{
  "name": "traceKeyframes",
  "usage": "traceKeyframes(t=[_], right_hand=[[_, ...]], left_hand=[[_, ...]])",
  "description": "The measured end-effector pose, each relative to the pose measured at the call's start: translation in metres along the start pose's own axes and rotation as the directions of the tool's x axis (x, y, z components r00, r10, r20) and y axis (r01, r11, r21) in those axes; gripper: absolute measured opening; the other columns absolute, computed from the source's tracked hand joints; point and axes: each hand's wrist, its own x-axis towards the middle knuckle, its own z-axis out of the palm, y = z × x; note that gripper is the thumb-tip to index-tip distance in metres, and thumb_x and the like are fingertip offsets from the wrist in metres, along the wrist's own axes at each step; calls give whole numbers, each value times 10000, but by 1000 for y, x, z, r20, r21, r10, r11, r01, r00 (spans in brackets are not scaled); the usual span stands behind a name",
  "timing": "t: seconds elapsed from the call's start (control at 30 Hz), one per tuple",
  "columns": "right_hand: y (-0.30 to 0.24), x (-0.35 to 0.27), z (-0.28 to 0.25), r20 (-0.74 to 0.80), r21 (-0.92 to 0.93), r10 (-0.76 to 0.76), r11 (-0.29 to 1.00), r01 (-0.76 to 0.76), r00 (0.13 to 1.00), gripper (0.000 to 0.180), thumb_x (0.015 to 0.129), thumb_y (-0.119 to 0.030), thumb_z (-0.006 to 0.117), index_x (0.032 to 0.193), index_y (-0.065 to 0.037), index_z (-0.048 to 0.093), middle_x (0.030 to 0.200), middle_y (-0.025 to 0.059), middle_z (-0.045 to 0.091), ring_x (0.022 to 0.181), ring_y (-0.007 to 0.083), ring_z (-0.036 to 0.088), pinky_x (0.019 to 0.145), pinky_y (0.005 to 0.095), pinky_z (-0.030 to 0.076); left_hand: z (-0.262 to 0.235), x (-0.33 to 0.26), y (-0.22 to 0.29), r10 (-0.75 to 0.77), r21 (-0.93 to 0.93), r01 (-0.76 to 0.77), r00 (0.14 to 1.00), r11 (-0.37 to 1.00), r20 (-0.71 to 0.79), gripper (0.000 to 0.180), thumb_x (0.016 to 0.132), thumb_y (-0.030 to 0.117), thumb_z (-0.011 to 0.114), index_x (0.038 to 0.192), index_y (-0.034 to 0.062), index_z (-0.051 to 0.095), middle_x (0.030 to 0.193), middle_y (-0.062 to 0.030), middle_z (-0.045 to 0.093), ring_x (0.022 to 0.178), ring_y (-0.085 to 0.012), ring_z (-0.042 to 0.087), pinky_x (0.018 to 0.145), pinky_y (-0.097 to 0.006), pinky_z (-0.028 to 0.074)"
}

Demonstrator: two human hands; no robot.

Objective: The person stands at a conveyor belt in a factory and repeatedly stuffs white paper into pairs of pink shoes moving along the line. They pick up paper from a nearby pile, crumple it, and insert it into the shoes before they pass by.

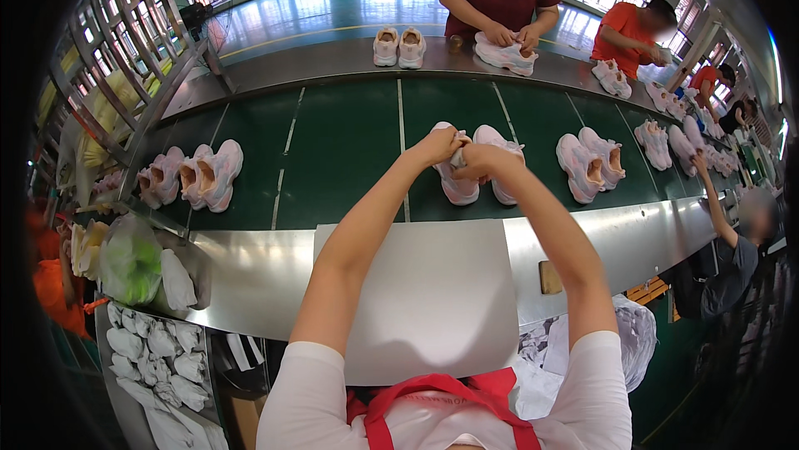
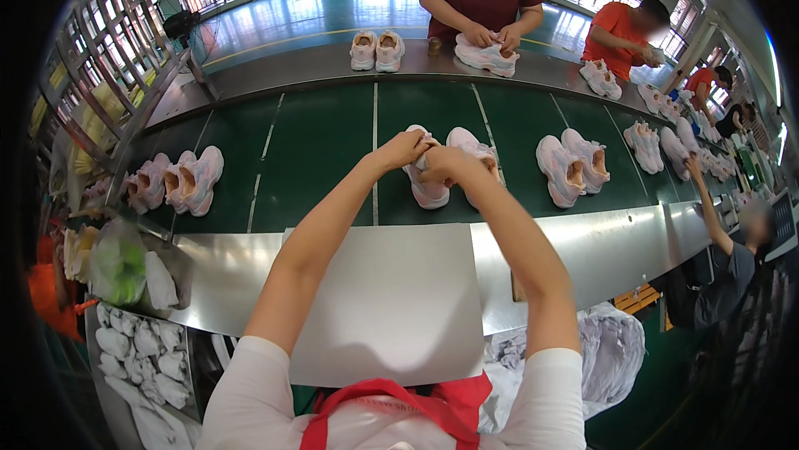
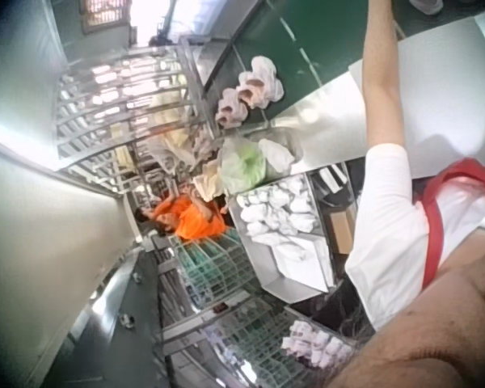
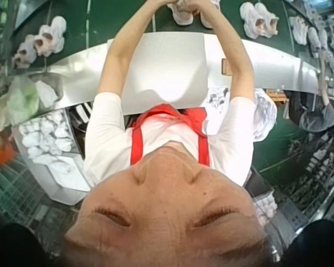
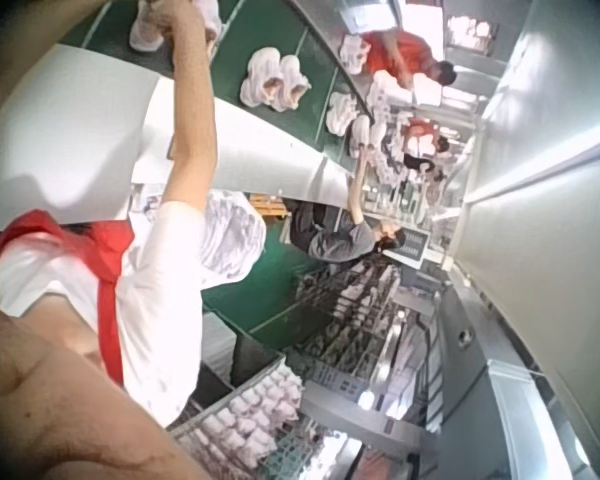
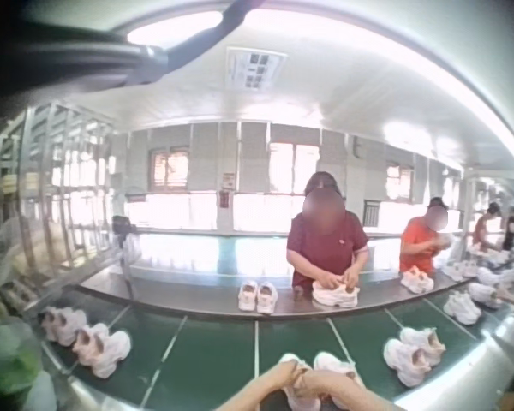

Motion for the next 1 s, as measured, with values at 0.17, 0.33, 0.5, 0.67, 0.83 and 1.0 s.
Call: traceKeyframes(t=[0.17, 0.33, 0.5, 0.67, 0.83, 1.0], right_hand=[[37, -15, -28, -317, 252, -14, 963, 99, 948, 557, 692, -239, 742, 1142, -9, 508, 886, 123, 653, 696, 191, 632, 590, 280, 504], [49, 17, 2, -280, 364, -196, 884, 292, 940, 520, 687, -164, 734, 1128, -46, 485, 1027, 137, 601, 851, 236, 611, 703, 307, 493], [61, 49, 21, -470, 117, -254, 931, 345, 845, 505, 643, -104, 729, 1064, -45, 458, 908, 194, 586, 845, 349, 593, 710, 367, 477], [59, 68, 44, -680, -118, -180, 984, 137, 711, 360, 697, -69, 670, 976, -65, 443, 904, 198, 607, 813, 370, 621, 665, 444, 499], [51, 62, 46, -689, 29, -33, 997, 73, 724, 328, 756, -106, 622, 1033, -88, 448, 899, 164, 623, 815, 352, 630, 664, 445, 492], [48, -62, 57, -870, 223, -2, 890, 397, 494, 317, 795, -167, 639, 1097, -95, 576, 980, 118, 637, 834, 262, 635, 735, 353, 494]], left_hand=[[-15, 5, -10, -178, -333, 342, 882, 879, 436, 685, 750, 466, 680, 1264, 76, 447, 1240, -89, 509, 1132, -224, 502, 871, -325, 463], [-5, -3, 3, -60, -84, 73, 987, 994, 150, 595, 642, 211, 763, 1154, 67, 497, 1116, -134, 587, 1035, -306, 569, 844, -369, 476], [24, 1, 14, -115, 122, 143, 972, 982, -207, 400, 623, 25, 669, 994, 51, 520, 958, -169, 603, 931, -376, 577, 785, -427, 475], [47, 12, 6, -8, 177, 77, 932, 981, -364, 299, 648, -7, 631, 909, 39, 492, 934, -153, 581, 885, -373, 567, 732, -450, 466], [51, 19, 24, -85, 195, 173, 915, 965, -393, 262, 660, 40, 662, 871, 50, 505, 919, -150, 580, 899, -366, 567, 736, -442, 465], [7, -62, 69, 81, 134, -41, 948, 990, -307, 447, 743, 118, 685, 1145, 22, 512, 1071, -192, 569, 1033, -345, 541, 871, -391, 446]])
